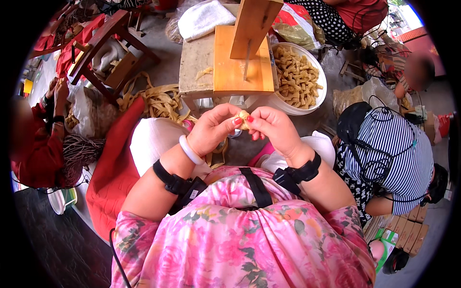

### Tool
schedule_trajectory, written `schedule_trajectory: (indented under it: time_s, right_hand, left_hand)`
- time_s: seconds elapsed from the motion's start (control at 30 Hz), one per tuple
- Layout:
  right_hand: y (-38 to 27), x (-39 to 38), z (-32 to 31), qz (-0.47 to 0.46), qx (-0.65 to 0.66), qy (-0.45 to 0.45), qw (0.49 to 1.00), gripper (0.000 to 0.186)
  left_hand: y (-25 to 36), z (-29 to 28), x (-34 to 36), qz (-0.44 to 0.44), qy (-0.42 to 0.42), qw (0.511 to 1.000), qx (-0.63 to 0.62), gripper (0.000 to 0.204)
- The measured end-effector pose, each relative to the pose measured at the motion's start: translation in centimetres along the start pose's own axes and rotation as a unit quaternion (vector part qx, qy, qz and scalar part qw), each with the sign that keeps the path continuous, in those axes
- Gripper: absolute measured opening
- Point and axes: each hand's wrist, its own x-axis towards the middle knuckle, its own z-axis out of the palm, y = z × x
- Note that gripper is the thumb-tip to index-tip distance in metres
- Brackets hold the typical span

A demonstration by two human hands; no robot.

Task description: The person folds strips of dried material by hand, occasionally utilizing a wooden jig to hold the material, and places the finished products into a bucket.

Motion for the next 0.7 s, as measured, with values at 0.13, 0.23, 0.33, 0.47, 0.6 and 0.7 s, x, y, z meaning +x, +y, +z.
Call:
schedule_trajectory:
  time_s: [0.13,0.23,0.33,0.47,0.6,0.7]
  right_hand:
    - [-1.8,0.0,-0.2,-0.269,-0.46,-0.013,0.846,0.014]
    - [-2.9,-0.5,0.2,-0.303,-0.429,-0.066,0.848,0.015]
    - [-4.2,-2.3,1.5,-0.281,-0.347,-0.103,0.889,0.022]
    - [-2.1,-2.7,-0.8,-0.138,-0.261,-0.067,0.953,0.023]
    - [-2.4,-1.9,1.4,-0.244,-0.26,0.0,0.934,0.014]
    - [-3.8,-1.7,1.7,-0.271,-0.346,-0.059,0.896,0.019]
  left_hand:
    - [-1.1,-0.3,-0.1,-0.045,-0.016,0.998,-0.05,0.02]
    - [-0.5,0.5,0.1,0.028,0.0,1.0,-0.006,0.018]
    - [-0.5,-0.6,0.5,0.079,0.078,0.99,0.083,0.015]
    - [0.3,-0.5,0.0,0.1,0.12,0.952,0.264,0.011]
    - [0.9,0.7,-0.3,0.12,0.077,0.933,0.33,0.013]
    - [0.8,0.4,-0.1,0.143,0.08,0.937,0.309,0.012]
